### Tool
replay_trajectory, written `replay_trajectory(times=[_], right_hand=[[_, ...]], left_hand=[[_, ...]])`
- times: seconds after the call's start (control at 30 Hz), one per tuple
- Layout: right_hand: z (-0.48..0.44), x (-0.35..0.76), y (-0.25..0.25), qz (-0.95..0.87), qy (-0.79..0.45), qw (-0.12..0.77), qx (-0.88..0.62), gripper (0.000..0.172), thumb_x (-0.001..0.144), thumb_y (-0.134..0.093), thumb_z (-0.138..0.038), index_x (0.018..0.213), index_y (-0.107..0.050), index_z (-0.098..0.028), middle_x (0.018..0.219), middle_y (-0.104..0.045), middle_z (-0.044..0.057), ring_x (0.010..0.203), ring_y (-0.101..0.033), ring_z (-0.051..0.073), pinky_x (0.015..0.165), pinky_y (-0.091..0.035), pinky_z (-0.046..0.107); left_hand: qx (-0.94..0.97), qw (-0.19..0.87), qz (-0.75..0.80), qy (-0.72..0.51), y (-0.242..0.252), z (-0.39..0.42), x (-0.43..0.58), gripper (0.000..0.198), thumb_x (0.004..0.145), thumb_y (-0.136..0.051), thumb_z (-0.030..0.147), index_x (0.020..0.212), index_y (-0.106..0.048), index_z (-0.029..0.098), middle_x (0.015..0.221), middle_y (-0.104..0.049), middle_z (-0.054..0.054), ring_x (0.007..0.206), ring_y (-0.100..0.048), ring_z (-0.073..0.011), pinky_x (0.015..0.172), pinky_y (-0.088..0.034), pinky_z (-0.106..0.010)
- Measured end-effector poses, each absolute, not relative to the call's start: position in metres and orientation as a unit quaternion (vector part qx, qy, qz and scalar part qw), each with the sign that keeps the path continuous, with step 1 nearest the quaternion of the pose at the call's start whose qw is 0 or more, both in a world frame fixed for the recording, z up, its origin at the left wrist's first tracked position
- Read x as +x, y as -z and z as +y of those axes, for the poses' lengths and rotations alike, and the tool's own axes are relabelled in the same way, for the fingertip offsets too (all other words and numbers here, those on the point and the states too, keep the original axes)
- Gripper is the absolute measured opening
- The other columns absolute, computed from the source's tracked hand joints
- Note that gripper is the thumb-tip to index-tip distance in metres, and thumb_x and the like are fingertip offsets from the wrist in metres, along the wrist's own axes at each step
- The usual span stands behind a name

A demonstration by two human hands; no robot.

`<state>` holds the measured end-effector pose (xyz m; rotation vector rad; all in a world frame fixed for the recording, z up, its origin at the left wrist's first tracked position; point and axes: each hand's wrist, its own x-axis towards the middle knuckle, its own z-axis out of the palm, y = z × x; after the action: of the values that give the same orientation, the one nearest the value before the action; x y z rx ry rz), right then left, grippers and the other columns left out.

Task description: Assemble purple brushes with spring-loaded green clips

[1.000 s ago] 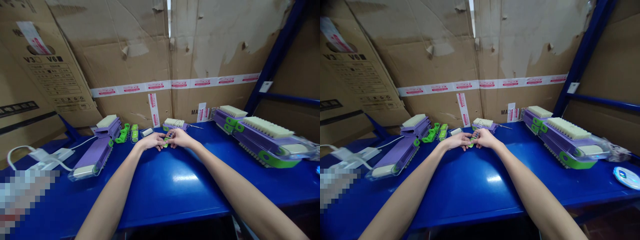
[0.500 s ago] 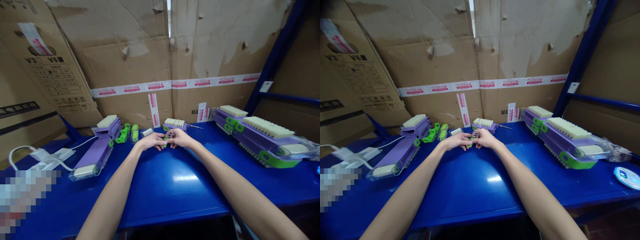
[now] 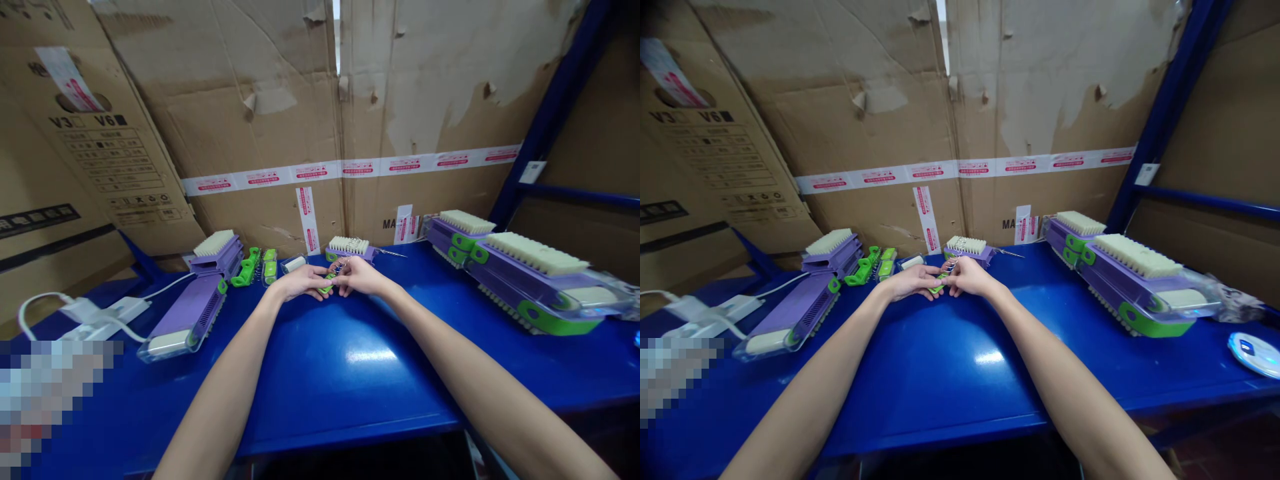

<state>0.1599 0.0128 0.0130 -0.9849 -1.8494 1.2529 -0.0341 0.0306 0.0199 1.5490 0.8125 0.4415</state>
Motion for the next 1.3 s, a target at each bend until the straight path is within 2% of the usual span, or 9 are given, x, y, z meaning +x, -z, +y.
replay_trajectory(times=[0.17, 0.33, 0.53, 0.83, 1.03, 1.3], right_hand=[[0.011, 0.161, -0.015, -0.707, -0.488, 0.339, -0.383, 0.026, 0.074, -0.070, -0.018, 0.095, -0.055, -0.013, 0.055, -0.063, -0.002, 0.045, -0.062, 0.013, 0.042, -0.053, 0.021], [0.012, 0.161, -0.014, -0.702, -0.482, 0.348, -0.391, 0.021, 0.074, -0.066, -0.014, 0.092, -0.056, -0.012, 0.054, -0.062, -0.002, 0.045, -0.061, 0.013, 0.043, -0.053, 0.022], [0.014, 0.163, -0.014, -0.708, -0.459, 0.348, -0.408, 0.019, 0.073, -0.064, -0.011, 0.091, -0.058, -0.011, 0.051, -0.061, -0.002, 0.044, -0.060, 0.013, 0.041, -0.051, 0.021], [0.017, 0.168, -0.012, -0.720, -0.450, 0.348, -0.397, 0.031, 0.069, -0.070, -0.015, 0.098, -0.058, -0.011, 0.053, -0.061, -0.003, 0.044, -0.060, 0.012, 0.040, -0.050, 0.018], [0.023, 0.170, -0.007, -0.762, -0.381, 0.344, -0.394, 0.026, 0.070, -0.071, -0.019, 0.092, -0.059, -0.012, 0.053, -0.059, -0.003, 0.042, -0.058, 0.011, 0.039, -0.046, 0.018], [0.018, 0.166, -0.011, -0.790, -0.333, 0.305, -0.414, 0.025, 0.070, -0.072, -0.019, 0.091, -0.062, -0.012, 0.052, -0.059, -0.004, 0.042, -0.057, 0.010, 0.043, -0.042, 0.017]], left_hand=[[0.666, 0.619, 0.359, -0.211, -0.018, 0.031, -0.033, 0.061, 0.070, -0.076, 0.032, 0.122, -0.053, 0.011, 0.079, -0.071, -0.009, 0.067, -0.067, -0.0148, 0.064, -0.054, -0.027], [0.654, 0.607, 0.390, -0.228, -0.019, 0.029, -0.027, 0.070, 0.068, -0.078, 0.025, 0.128, -0.047, 0.007, 0.072, -0.071, -0.009, 0.062, -0.067, -0.0165, 0.060, -0.055, -0.028], [0.664, 0.589, 0.396, -0.236, -0.019, 0.028, -0.020, 0.066, 0.068, -0.077, 0.025, 0.125, -0.050, 0.007, 0.068, -0.070, -0.008, 0.061, -0.069, -0.0197, 0.061, -0.057, -0.031], [0.656, 0.592, 0.399, -0.244, -0.020, 0.023, -0.014, 0.069, 0.071, -0.075, 0.023, 0.130, -0.044, 0.006, 0.066, -0.069, -0.008, 0.058, -0.069, -0.0210, 0.060, -0.058, -0.032], [0.664, 0.584, 0.402, -0.239, -0.018, 0.024, -0.014, 0.058, 0.074, -0.071, 0.023, 0.126, -0.049, 0.008, 0.063, -0.067, -0.006, 0.056, -0.068, -0.0199, 0.056, -0.057, -0.030], [0.670, 0.596, 0.397, -0.196, -0.016, 0.025, -0.019, 0.053, 0.074, -0.070, 0.025, 0.122, -0.052, 0.009, 0.067, -0.068, -0.006, 0.059, -0.068, -0.0192, 0.063, -0.059, -0.033]])
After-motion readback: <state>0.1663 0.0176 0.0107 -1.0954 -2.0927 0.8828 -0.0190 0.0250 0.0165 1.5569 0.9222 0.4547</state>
